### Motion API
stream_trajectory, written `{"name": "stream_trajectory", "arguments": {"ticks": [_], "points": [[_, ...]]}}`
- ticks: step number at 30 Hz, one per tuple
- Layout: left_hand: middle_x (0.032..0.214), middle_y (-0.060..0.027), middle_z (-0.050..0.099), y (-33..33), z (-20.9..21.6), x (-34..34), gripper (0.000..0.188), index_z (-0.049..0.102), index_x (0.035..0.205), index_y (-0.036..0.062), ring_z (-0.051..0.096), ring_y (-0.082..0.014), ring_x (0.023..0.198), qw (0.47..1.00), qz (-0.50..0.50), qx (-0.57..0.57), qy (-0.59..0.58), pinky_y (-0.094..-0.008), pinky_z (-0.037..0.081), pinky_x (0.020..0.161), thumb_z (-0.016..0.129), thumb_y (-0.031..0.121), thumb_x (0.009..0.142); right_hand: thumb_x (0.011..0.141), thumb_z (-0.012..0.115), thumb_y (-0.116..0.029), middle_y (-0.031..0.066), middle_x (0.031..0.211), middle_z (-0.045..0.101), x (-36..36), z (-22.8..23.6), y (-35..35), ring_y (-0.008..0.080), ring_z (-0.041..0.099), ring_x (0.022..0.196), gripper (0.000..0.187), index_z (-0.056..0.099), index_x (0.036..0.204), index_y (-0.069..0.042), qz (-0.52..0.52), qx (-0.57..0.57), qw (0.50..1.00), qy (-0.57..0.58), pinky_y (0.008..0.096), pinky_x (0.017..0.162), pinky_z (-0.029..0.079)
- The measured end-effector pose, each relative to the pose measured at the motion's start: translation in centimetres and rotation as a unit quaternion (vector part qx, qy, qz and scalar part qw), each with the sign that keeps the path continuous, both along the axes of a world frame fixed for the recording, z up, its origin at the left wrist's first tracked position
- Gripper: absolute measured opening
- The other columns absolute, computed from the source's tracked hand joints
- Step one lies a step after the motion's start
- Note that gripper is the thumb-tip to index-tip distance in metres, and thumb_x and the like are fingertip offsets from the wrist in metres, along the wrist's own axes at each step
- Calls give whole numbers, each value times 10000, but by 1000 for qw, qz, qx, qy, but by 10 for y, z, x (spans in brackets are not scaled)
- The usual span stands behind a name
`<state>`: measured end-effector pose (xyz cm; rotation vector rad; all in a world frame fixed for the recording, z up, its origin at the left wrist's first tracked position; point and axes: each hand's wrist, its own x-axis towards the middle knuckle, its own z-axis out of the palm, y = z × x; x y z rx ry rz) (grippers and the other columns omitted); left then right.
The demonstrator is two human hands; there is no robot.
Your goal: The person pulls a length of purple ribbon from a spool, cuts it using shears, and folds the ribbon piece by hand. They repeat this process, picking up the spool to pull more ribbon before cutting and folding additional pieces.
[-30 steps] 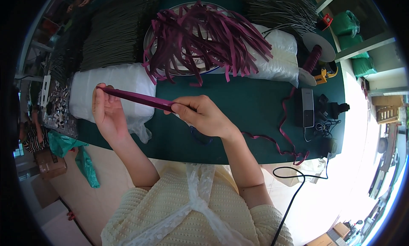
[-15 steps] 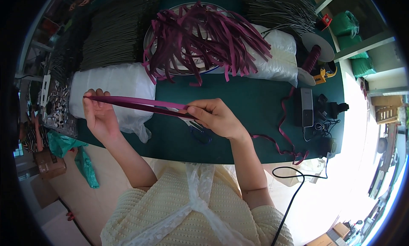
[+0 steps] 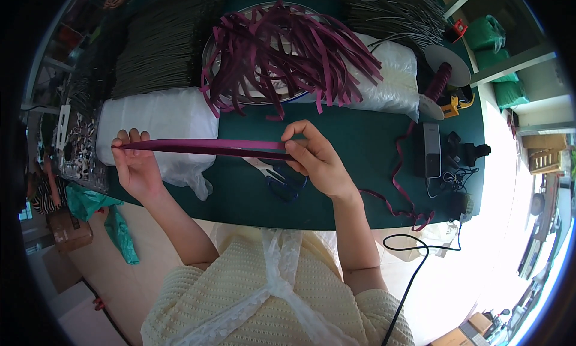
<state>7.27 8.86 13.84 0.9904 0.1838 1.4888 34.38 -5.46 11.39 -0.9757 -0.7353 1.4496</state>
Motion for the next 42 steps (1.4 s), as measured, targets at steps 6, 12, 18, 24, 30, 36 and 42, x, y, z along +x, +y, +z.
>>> {"name": "stream_trajectory", "arguments": {"ticks": [6,12,18,24,30,36,42], "points": [[769,1,412,0,-2,-3,135,594,914,23,369,-109,683,1000,20,-4,23,-272,312,686,519,134,900,923,414,-44,6,751,542,3,3,-1,14,411,577,141,552,939,-17,-25,-14,1000,-11,156,467,278],[783,-1,423,0,-5,-5,132,596,907,21,377,-114,696,998,35,6,50,-277,315,694,531,135,893,846,362,45,63,842,604,3,4,-2,55,530,655,261,605,940,37,-26,-11,988,-154,170,554,400],[781,2,418,1,-5,-7,125,596,901,27,362,-114,697,998,36,-6,42,-278,305,683,535,135,889,835,388,13,81,738,630,4,0,-4,59,546,642,241,620,871,68,-15,48,973,-227,181,567,422],[778,5,417,1,-5,-10,118,593,910,28,357,-112,687,999,30,-14,21,-269,293,666,527,123,890,841,528,-33,50,673,621,8,9,-7,49,524,583,133,635,842,46,43,37,963,-265,188,512,399],[801,-2,417,3,-8,-13,122,575,928,25,352,-117,688,1000,7,-14,1,-274,286,669,504,121,901,883,562,-104,34,673,610,7,-1,-10,43,495,596,145,621,902,27,23,85,977,-192,189,529,380],[783,-2,426,2,-8,-10,117,585,920,22,361,-114,679,999,33,-20,12,-269,302,669,513,109,896,901,535,-102,25,683,597,3,6,-10,42,506,642,171,582,1007,24,-29,23,992,-119,178,574,383],[791,-7,434,3,-10,-11,120,578,925,18,361,-115,671,999,28,-39,-7,-270,303,659,509,113,900,847,615,-75,41,702,624,-1,-10,-10,65,585,657,119,626,913,23,-84,56,968,-231,182,533,416]]}}
